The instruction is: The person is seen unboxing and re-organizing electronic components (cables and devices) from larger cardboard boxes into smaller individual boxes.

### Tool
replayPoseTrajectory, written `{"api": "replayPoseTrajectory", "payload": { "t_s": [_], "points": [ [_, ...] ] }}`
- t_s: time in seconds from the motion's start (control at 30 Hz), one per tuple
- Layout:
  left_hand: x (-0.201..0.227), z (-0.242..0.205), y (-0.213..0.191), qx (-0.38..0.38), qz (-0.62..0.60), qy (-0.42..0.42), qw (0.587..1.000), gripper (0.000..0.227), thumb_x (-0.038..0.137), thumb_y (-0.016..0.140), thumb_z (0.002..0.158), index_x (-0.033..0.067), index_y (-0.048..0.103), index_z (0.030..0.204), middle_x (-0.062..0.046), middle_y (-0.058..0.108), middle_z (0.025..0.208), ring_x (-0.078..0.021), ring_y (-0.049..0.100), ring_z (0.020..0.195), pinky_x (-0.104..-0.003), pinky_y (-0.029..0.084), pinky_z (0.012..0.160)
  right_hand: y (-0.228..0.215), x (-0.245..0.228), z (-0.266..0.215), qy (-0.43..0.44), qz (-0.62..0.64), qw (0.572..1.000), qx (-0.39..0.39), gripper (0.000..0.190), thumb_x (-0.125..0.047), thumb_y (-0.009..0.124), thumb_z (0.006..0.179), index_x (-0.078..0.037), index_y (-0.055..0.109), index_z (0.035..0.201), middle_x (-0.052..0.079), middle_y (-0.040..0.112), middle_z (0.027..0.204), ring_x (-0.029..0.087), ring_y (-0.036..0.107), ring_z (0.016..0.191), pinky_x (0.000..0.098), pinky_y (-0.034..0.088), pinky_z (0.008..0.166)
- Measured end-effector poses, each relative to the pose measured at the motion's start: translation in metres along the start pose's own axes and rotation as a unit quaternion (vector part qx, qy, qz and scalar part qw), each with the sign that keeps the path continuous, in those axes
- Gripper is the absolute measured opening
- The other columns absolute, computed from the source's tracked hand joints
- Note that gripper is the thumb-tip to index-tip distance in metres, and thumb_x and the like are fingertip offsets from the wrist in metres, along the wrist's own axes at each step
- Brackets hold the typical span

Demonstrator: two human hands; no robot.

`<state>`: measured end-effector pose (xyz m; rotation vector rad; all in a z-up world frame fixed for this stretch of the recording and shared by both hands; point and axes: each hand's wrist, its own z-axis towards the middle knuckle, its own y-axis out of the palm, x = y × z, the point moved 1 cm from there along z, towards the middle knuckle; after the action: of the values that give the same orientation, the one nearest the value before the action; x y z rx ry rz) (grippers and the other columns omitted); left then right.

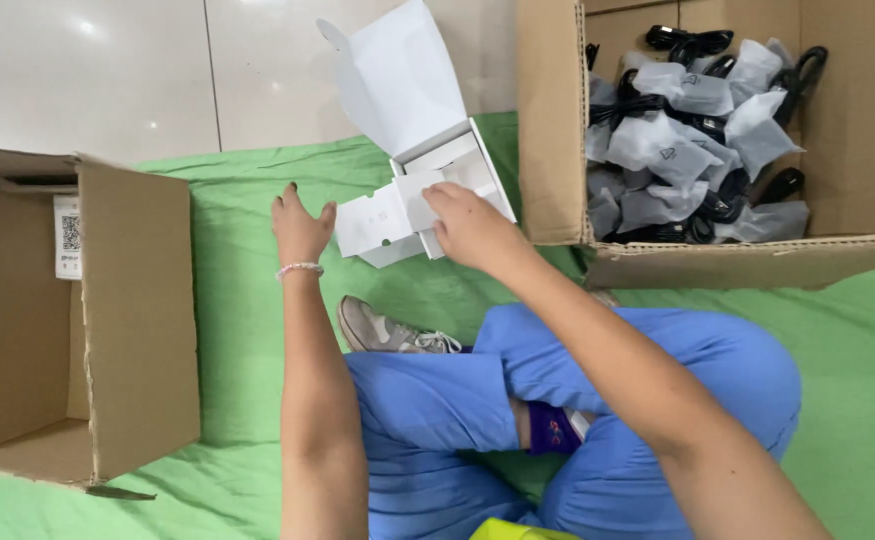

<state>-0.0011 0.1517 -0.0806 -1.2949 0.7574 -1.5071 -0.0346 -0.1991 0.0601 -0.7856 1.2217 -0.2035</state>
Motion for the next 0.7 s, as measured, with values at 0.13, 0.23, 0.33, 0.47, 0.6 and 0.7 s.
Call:
{"api": "replayPoseTrajectory", "payload": {
  "t_s": [0.13,0.23,0.33,0.47,0.6,0.7],
  "points": [
    [0.046,0.002,-0.035,-0.233,-0.17,-0.216,0.933,0.069,0.039,0.072,0.086,0.0026,0.043,0.136,-0.02,0.056,0.125,-0.0335,0.059,0.108,-0.041,0.05,0.083,0.055,-0.007,0.011,-0.007,-0.038,0.999,0.03,0.054,-0.013,0.069,0.085,0.005,0.056,0.134,0.024,0.057,0.137,0.041,0.056,0.125,0.0455,0.048,0.105],
    [0.048,-0.002,-0.039,-0.265,-0.158,-0.23,0.923,0.067,0.032,0.07,0.086,0.0046,0.05,0.144,-0.023,0.068,0.126,-0.04,0.069,0.111,-0.048,0.057,0.089,0.079,-0.016,0.007,0.073,-0.079,0.994,0.013,0.06,-0.016,0.073,0.08,0.006,0.054,0.132,0.028,0.049,0.142,0.048,0.044,0.132,0.0509,0.041,0.107],
    [0.079,0.001,-0.079,-0.207,-0.127,-0.111,0.964,0.06,0.024,0.067,0.089,0.0018,0.056,0.143,-0.024,0.074,0.117,-0.0368,0.071,0.105,-0.042,0.056,0.09,0.08,-0.027,-0.006,0.031,-0.075,0.994,0.078,0.061,-0.012,0.069,0.084,0.002,0.052,0.141,0.027,0.043,0.151,0.051,0.038,0.14,0.0537,0.038,0.113],
    [0.137,0.005,-0.147,-0.179,-0.292,-0.087,0.935,0.049,0.016,0.06,0.092,-0.0003,0.054,0.138,-0.019,0.074,0.11,-0.0245,0.072,0.097,-0.035,0.058,0.079,0.046,-0.047,-0.009,-0.017,-0.004,0.998,0.054,0.064,0.004,0.06,0.085,-0.011,0.054,0.147,0.019,0.046,0.157,0.051,0.036,0.146,0.0504,0.039,0.117],
    [0.177,0.004,-0.179,-0.181,-0.386,-0.083,0.901,0.039,0.011,0.051,0.098,0.001,0.053,0.135,-0.013,0.071,0.107,-0.02,0.064,0.081,-0.032,0.054,0.072,-0.003,-0.037,-0.008,0.028,0.125,0.988,0.08,0.068,0.01,0.057,0.086,-0.015,0.051,0.149,0.018,0.043,0.159,0.035,0.059,0.133,0.0349,0.058,0.097],
    [0.179,0.004,-0.155,-0.165,-0.476,-0.035,0.863,0.035,0.009,0.046,0.102,0.001,0.053,0.136,-0.01,0.068,0.118,-0.0159,0.059,0.095,-0.031,0.05,0.085,-0.035,-0.018,-0.006,0.043,0.11,0.989,0.09,0.082,0.009,0.065,0.081,-0.016,0.043,0.156,0.016,0.047,0.157,0.025,0.066,0.115,0.0305,0.061,0.09]
  ]
}}
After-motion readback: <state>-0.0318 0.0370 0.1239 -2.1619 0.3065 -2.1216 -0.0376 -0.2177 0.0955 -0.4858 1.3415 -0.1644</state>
